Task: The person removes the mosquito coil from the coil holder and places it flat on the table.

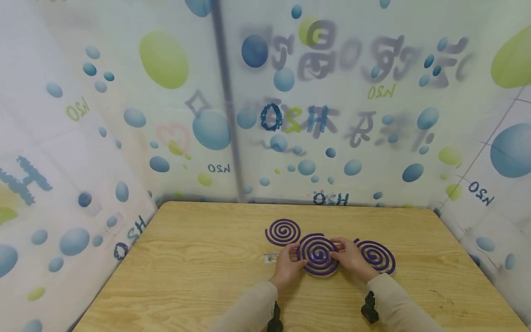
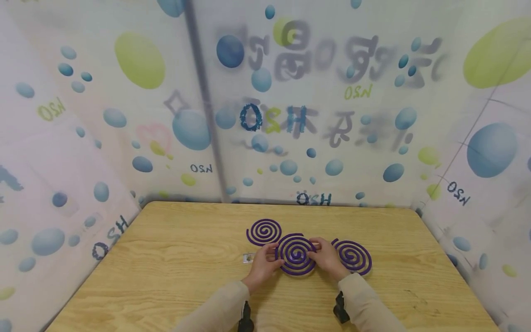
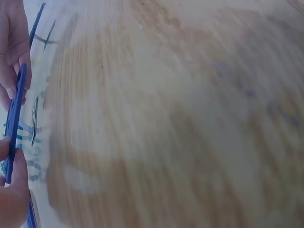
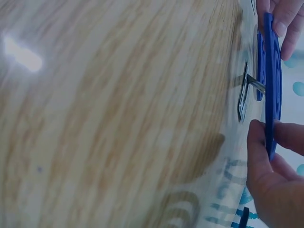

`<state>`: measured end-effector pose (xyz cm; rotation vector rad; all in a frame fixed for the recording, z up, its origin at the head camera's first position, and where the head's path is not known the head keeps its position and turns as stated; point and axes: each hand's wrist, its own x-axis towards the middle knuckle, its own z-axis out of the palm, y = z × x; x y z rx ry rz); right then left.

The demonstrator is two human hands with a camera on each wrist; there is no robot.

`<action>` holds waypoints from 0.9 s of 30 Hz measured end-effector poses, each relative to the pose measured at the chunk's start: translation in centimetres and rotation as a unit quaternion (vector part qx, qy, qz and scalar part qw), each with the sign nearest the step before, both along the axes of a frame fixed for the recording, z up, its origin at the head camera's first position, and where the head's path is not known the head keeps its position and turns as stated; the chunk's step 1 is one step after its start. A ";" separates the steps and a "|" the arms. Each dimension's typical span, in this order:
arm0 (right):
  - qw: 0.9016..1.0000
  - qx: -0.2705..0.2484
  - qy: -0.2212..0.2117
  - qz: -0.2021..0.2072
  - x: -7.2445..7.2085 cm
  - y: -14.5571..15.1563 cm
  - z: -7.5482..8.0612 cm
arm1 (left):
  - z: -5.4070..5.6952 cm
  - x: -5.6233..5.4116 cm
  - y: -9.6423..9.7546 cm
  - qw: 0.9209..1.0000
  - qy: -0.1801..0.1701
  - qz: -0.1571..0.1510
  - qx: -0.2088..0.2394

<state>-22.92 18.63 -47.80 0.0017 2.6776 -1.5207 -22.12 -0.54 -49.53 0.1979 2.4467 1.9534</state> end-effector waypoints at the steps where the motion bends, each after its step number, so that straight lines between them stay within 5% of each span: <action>1: 1.000 -0.004 0.002 -0.001 0.1 0.0 0.0 | 0.0 0.0 0.0 1.000 0.000 0.000 0.000; 18: 1.000 -0.015 -0.002 0.002 0.0 0.1 1.8 | 2.0 -0.4 -0.6 0.998 0.003 -0.043 0.035; 27: 1.000 -0.004 0.015 0.011 -0.9 -0.7 2.9 | 2.9 -1.2 -1.4 0.999 0.012 -0.035 0.007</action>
